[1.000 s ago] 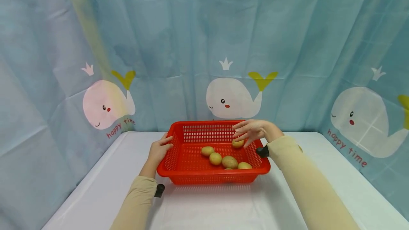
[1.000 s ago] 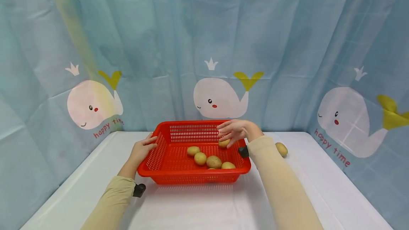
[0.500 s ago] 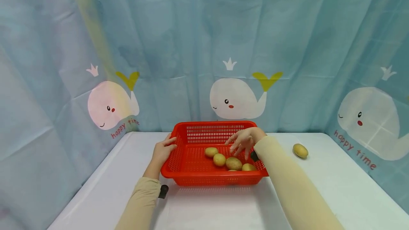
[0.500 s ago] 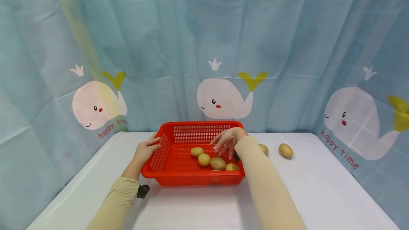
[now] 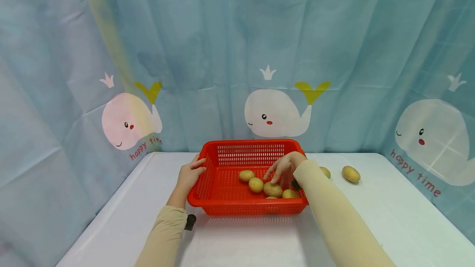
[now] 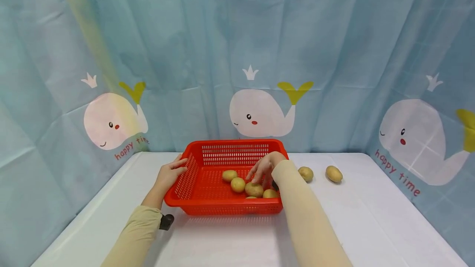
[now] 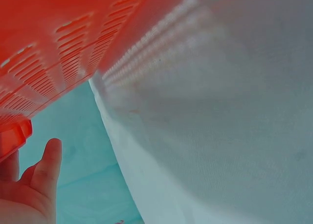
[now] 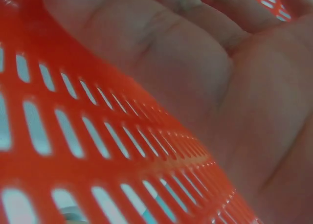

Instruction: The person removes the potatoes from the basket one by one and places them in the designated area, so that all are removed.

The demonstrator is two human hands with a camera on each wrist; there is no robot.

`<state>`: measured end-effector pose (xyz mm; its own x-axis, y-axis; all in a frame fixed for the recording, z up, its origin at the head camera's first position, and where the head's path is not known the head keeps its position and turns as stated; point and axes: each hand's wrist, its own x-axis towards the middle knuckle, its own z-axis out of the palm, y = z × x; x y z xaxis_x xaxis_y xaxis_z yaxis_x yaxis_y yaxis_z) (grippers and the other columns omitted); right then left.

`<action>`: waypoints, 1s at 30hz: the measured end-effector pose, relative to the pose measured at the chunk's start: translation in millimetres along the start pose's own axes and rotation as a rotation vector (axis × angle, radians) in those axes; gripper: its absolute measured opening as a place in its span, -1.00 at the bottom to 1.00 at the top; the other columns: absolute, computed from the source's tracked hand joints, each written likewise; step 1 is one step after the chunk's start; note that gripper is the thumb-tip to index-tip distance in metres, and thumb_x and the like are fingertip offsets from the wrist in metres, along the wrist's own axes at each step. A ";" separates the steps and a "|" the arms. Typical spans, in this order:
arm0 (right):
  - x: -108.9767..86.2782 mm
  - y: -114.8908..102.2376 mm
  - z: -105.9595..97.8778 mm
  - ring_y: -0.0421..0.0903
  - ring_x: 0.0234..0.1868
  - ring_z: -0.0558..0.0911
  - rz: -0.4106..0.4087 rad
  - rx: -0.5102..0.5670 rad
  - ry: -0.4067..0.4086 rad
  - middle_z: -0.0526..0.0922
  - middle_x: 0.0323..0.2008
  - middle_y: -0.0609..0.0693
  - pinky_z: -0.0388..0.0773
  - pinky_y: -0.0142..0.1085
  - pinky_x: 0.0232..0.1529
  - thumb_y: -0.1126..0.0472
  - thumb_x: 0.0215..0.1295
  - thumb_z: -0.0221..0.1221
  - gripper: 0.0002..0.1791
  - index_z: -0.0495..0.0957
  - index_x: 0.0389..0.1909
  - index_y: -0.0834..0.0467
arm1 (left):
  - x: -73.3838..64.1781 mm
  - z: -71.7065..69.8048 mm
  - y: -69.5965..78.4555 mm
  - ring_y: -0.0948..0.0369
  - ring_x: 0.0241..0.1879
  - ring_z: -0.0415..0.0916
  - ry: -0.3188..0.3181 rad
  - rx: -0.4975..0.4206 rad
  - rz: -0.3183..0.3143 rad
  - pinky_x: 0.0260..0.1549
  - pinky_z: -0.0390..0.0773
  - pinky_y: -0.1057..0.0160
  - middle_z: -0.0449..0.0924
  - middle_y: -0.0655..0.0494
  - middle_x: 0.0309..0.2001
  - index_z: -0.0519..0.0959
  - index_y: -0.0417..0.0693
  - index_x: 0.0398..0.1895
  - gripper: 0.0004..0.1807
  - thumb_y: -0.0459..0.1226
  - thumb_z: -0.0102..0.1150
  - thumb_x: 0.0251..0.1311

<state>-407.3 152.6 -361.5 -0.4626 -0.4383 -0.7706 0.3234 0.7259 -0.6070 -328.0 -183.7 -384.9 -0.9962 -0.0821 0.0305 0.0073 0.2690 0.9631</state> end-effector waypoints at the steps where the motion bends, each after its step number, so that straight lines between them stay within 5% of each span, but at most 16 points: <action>1: 0.1 0.3 0.1 0.22 0.17 0.47 0.007 -0.012 -0.005 0.41 0.20 0.16 0.41 0.09 0.15 0.26 0.31 0.19 -0.47 0.40 0.31 0.09 | 0.2 0.1 -0.2 -0.06 0.48 -0.10 0.001 -0.002 0.000 0.20 0.35 -0.05 0.04 0.02 0.50 0.37 -0.27 0.34 -0.52 -0.39 -0.03 0.37; 11: 3.5 0.2 2.8 0.11 -0.03 0.56 0.017 -0.098 -0.020 0.45 0.11 0.12 0.44 -0.10 0.15 0.28 0.34 0.16 -0.54 0.45 0.26 0.11 | -0.7 0.0 -0.7 -0.06 0.48 -0.12 0.007 0.022 0.012 0.20 0.33 -0.03 0.04 0.01 0.50 0.37 -0.31 0.33 -0.52 -0.41 -0.03 0.34; 22: 6.9 0.4 5.0 -0.02 -0.11 0.56 0.018 -0.068 -0.013 0.55 0.00 0.08 0.52 -0.20 0.07 0.28 0.31 0.19 -0.63 0.56 0.14 0.13 | 0.0 -0.1 -0.1 -0.06 0.48 -0.12 0.009 0.028 0.029 0.23 0.30 -0.03 0.04 -0.02 0.49 0.38 -0.32 0.32 -0.52 -0.41 -0.02 0.33; 30: 7.8 1.4 2.6 -0.05 -0.27 0.56 -0.005 -0.089 0.008 0.53 -0.01 0.09 0.59 -0.31 -0.17 0.30 0.28 0.20 -0.64 0.56 0.11 0.13 | -1.2 -0.1 1.0 -0.06 0.48 -0.12 0.006 0.022 0.022 0.23 0.30 -0.04 0.04 -0.02 0.49 0.37 -0.32 0.32 -0.52 -0.41 -0.02 0.34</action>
<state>-408.3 148.8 -368.9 -0.4705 -0.4380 -0.7660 0.2470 0.7681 -0.5908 -326.9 -183.5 -383.9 -0.9952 -0.0818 0.0533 0.0272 0.2919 0.9560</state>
